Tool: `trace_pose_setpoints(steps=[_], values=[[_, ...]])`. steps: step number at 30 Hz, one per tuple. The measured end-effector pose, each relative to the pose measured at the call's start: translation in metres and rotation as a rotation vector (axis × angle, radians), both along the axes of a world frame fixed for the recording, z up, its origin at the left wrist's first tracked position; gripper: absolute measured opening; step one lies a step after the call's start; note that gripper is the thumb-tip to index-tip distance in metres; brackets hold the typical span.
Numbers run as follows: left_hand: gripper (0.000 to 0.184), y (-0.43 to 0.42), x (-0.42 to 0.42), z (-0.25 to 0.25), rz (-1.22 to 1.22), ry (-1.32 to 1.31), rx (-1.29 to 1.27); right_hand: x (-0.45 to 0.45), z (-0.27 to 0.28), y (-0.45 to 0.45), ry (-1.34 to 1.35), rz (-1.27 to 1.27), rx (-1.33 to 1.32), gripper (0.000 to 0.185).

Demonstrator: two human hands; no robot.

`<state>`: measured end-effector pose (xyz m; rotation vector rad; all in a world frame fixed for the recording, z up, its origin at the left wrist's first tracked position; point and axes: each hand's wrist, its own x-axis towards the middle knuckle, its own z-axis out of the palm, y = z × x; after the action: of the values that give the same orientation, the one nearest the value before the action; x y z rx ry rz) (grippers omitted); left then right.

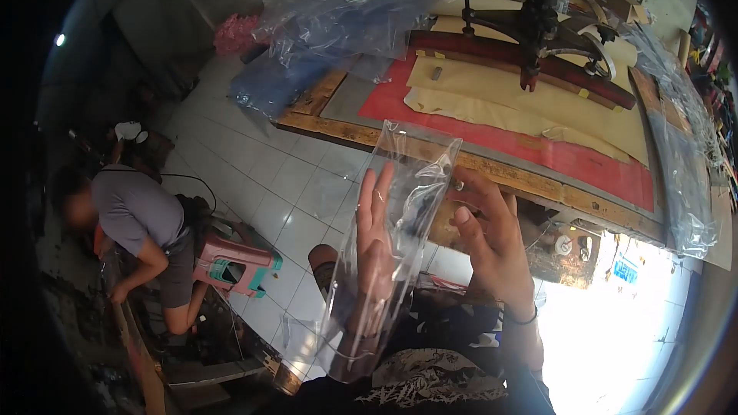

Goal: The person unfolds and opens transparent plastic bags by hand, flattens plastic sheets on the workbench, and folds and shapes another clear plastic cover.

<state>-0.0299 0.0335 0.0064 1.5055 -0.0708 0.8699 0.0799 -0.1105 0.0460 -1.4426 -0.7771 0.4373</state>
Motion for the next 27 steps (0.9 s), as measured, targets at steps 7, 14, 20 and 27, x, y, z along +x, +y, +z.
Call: trace_pose_setpoints(steps=[7,14,20,27], values=[[0.068,-0.012,0.017,0.017,0.647,0.238,0.918,0.009,0.011,0.001,-0.127,0.063,0.168,0.075],[0.065,-0.028,0.029,-0.007,0.563,0.27,1.091,0.021,0.005,-0.003,-0.034,0.09,0.18,0.078],[0.022,-0.036,0.037,-0.007,0.481,0.248,1.039,0.022,0.003,0.001,0.014,-0.087,0.096,0.055],[0.036,-0.044,0.041,-0.02,0.422,0.218,0.983,0.018,-0.003,0.001,-0.158,-0.252,-0.034,0.052]])
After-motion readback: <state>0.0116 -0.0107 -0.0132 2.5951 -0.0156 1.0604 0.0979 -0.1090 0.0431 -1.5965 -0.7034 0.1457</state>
